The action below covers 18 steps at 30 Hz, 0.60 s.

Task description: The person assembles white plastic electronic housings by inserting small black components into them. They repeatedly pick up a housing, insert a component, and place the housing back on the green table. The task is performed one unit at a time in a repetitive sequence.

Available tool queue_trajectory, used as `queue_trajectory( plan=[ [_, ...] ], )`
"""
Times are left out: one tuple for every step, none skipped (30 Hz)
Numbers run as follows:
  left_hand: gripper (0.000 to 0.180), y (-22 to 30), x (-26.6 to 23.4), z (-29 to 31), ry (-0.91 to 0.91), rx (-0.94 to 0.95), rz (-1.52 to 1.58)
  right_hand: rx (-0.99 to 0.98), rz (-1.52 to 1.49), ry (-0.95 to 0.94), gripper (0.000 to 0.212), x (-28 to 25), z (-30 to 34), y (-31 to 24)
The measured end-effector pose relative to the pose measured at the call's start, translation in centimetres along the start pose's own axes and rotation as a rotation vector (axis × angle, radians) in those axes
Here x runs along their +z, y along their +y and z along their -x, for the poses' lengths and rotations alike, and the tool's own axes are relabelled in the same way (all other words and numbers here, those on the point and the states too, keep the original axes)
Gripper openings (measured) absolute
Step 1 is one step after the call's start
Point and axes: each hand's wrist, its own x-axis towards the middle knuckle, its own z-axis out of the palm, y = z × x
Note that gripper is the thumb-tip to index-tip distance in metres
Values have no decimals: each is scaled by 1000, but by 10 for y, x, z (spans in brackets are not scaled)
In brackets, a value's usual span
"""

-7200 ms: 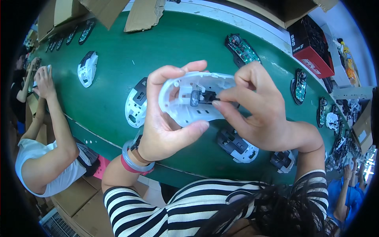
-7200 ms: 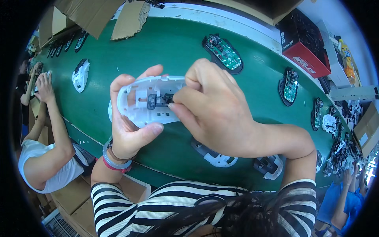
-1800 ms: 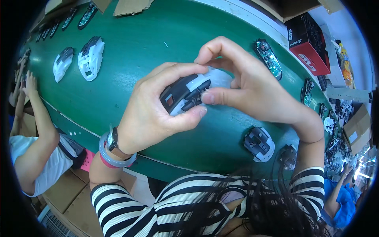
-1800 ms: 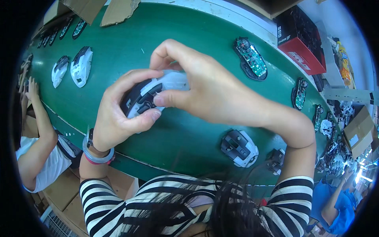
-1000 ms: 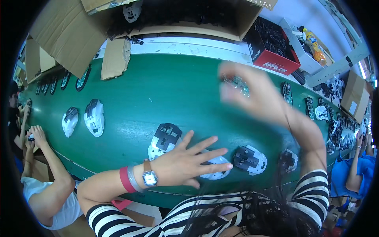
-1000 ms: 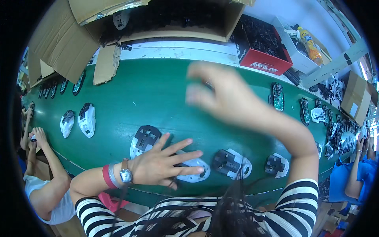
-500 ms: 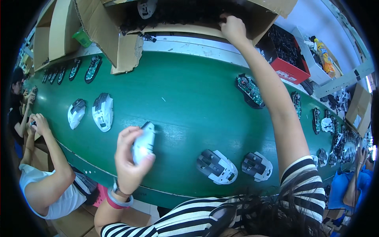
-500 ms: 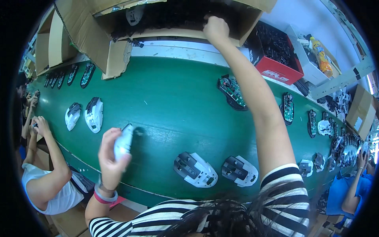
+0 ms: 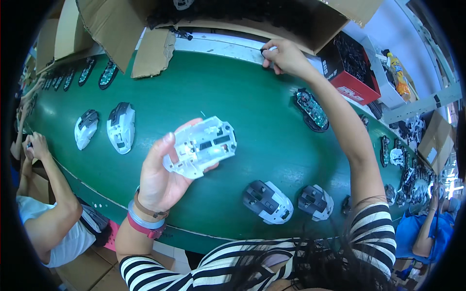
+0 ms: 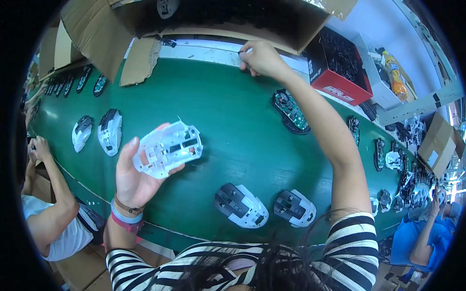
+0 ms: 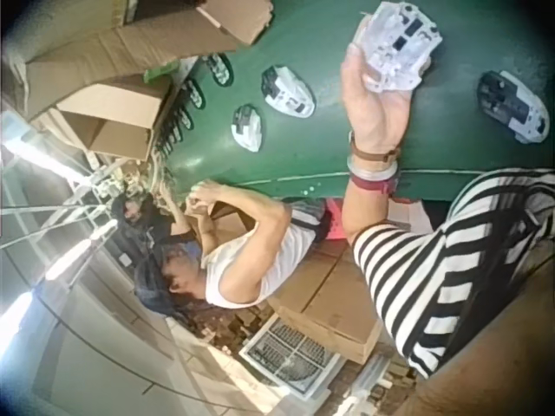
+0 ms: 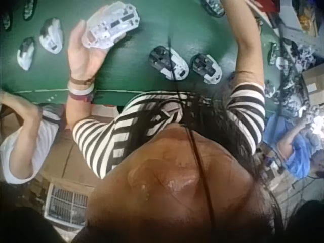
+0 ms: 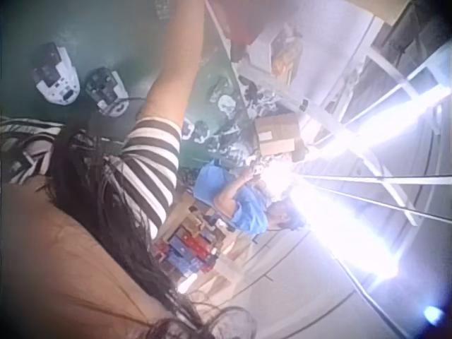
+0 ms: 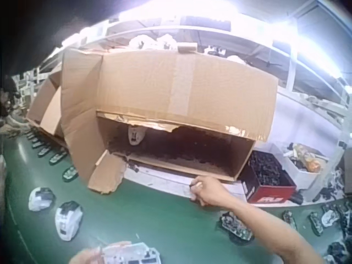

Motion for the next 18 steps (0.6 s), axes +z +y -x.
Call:
queue_trajectory(
  plan=[
    [70,-2,-2,2,-15,3,-23,-17,79,85,25,2,-4,-1],
    [69,-3,-4,3,-29,6,-46,-34,157,171,24,4,-8,-2],
    [69,0,-5,2,-30,0,-45,-52,236,256,25,5,-11,-2],
    [69,1,-5,2,-26,-8,-44,-87,263,314,25,5,-13,0],
    [68,1,-6,2,-23,-16,-43,-122,291,373,26,3,-14,3],
    [68,1,-5,2,-22,-25,-41,-156,321,432,28,0,-15,7],
    [67,2,-6,2,-20,-24,-49,-175,367,416,28,1,-16,11],
    [66,3,-6,2,-19,-22,-56,-212,384,415,29,-1,-11,16],
    [65,3,-6,2,-20,-22,-63,-247,401,414,30,0,0,23],
    [64,5,-9,4,4,-2,-70,-292,408,402,31,9,10,23],
    [63,8,-13,6,27,16,-74,-261,375,361,31,16,27,17],
    [63,11,-13,8,45,34,-76,-229,347,321,32,18,49,6],
    [61,12,-6,8,76,59,-64,-196,328,285,33,14,61,-3],
    [60,9,-3,6,70,52,-89,-182,427,296,33,15,64,-7],
    [60,5,1,5,65,46,-114,-169,526,304,33,22,64,-14],
    [59,6,5,7,67,47,-153,-165,610,316,33,33,60,-23],
    [58,5,6,7,78,53,-159,-164,736,323,28,43,53,-23],
    [57,5,3,6,66,53,-145,-175,766,347,26,48,50,-18]
  ],
)
